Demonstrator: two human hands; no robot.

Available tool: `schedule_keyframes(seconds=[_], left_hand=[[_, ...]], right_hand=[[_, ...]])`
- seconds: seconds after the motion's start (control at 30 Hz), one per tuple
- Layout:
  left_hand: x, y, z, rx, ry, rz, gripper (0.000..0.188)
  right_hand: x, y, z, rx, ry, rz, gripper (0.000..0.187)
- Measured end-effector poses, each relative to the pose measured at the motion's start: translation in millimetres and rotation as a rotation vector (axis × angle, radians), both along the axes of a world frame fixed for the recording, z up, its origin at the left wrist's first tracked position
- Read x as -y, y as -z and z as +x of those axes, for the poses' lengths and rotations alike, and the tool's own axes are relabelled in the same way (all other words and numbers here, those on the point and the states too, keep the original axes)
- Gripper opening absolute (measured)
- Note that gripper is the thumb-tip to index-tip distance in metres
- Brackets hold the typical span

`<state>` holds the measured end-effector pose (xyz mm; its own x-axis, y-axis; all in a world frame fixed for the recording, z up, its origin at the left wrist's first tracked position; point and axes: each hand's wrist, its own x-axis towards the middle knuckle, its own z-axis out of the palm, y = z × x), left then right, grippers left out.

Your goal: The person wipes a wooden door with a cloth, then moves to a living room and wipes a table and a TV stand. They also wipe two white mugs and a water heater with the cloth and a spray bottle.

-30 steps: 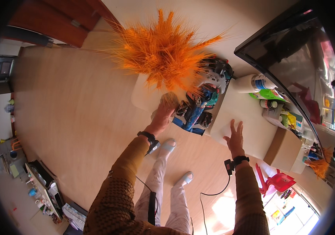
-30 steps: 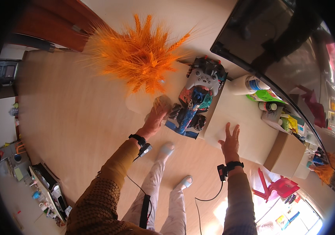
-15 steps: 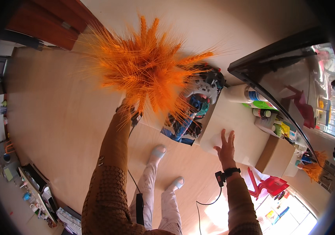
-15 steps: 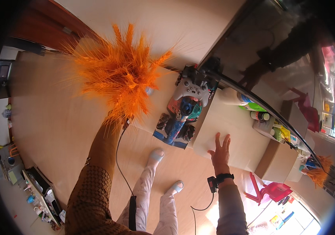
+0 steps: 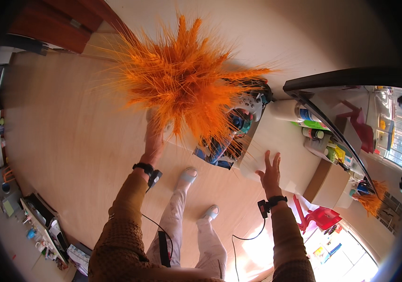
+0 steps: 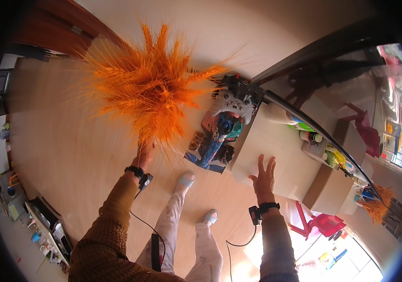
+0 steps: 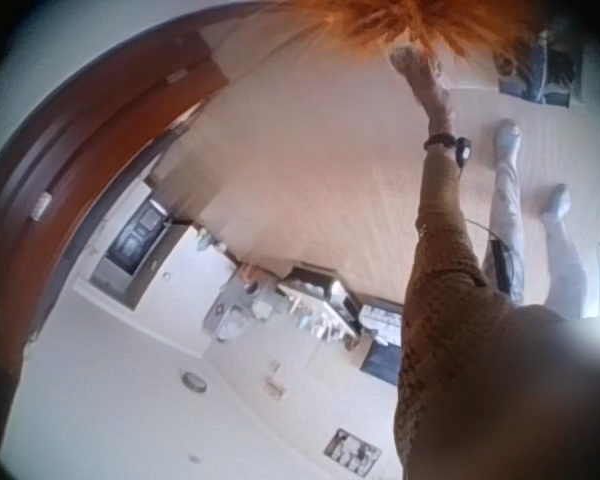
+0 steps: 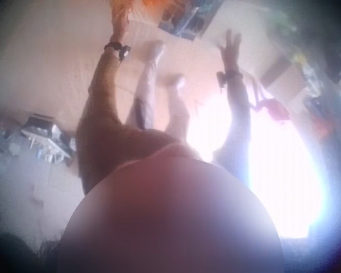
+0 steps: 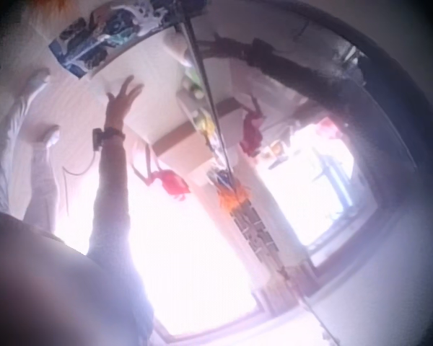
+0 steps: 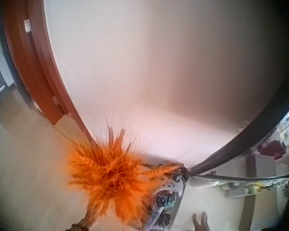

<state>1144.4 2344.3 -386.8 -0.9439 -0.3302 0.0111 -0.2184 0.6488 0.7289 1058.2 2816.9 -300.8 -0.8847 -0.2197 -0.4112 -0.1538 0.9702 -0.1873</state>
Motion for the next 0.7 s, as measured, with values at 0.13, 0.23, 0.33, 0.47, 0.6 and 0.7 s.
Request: schedule_keyframes(seconds=[0.13,0.23,0.33,0.47,0.6,0.7], left_hand=[[-44,0,21,-0.035,0.169,-0.086,0.059],[-47,21,-3,-0.011,0.341,0.014,0.054],[-49,43,-42,0.025,0.448,-0.07,0.055],[-62,39,-62,-0.012,0.42,-0.065,0.057],[-67,6,-18,-0.141,0.134,0.18,0.049],[-69,-17,31,-0.212,0.065,-0.202,0.043]], right_hand=[[-1,1,0,-0.002,-0.002,0.006,0.112],[-3,3,-1,0.003,-0.011,0.028,0.111],[-4,3,-2,0.009,-0.037,0.043,0.11],[-4,1,-4,0.016,-0.045,0.05,0.112],[-3,-2,-6,0.003,-0.064,0.063,0.11],[-4,-3,-6,-0.017,-0.065,0.048,0.108]])
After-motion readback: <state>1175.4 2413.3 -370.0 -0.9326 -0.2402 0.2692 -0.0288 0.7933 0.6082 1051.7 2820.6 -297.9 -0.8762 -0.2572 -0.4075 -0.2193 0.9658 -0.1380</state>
